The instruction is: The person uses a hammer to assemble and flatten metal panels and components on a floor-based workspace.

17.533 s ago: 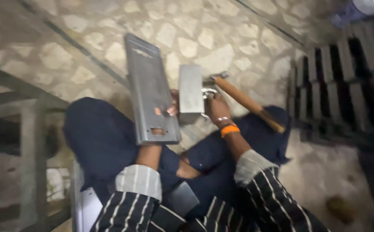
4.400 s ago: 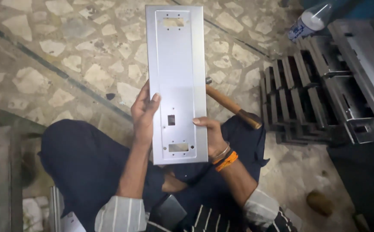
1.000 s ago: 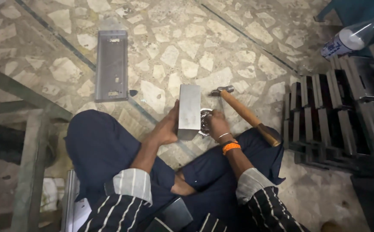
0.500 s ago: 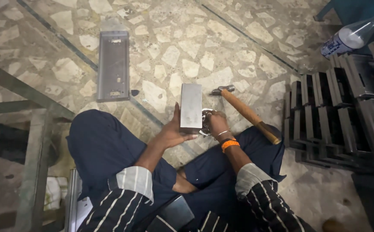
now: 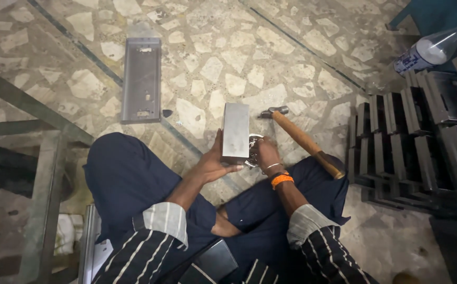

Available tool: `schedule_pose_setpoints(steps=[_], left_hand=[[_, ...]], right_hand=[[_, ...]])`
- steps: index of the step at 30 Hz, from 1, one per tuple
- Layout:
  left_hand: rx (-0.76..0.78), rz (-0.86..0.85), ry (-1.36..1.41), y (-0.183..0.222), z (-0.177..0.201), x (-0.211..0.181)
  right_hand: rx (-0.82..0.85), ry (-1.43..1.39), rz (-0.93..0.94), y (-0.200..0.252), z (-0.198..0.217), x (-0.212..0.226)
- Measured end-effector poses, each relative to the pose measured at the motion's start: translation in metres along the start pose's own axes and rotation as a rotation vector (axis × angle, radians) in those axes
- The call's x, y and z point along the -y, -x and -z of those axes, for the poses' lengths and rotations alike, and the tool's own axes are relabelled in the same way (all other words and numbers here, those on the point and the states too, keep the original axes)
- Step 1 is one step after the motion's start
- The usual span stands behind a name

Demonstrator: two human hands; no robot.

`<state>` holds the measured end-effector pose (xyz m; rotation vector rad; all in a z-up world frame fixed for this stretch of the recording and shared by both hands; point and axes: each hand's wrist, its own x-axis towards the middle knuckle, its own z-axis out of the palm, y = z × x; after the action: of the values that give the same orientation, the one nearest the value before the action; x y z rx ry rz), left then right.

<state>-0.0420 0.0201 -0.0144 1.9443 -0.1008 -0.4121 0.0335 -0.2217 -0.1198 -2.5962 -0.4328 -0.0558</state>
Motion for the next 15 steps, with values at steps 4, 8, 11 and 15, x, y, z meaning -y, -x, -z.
schedule_pose_setpoints(steps=[4,8,11,15], left_hand=[[-0.065,-0.105,-0.136,-0.006,-0.003,0.014],[-0.044,-0.089,-0.036,-0.006,-0.005,0.016],[-0.059,-0.125,-0.057,-0.009,-0.007,0.021],[-0.082,-0.129,-0.106,-0.012,-0.008,0.026]], right_hand=[[0.042,-0.120,-0.098,-0.002,0.003,0.005],[0.092,-0.027,-0.124,-0.003,0.010,0.011],[0.114,0.041,-0.108,-0.005,-0.008,-0.011],[-0.020,-0.076,-0.019,0.003,0.002,-0.005]])
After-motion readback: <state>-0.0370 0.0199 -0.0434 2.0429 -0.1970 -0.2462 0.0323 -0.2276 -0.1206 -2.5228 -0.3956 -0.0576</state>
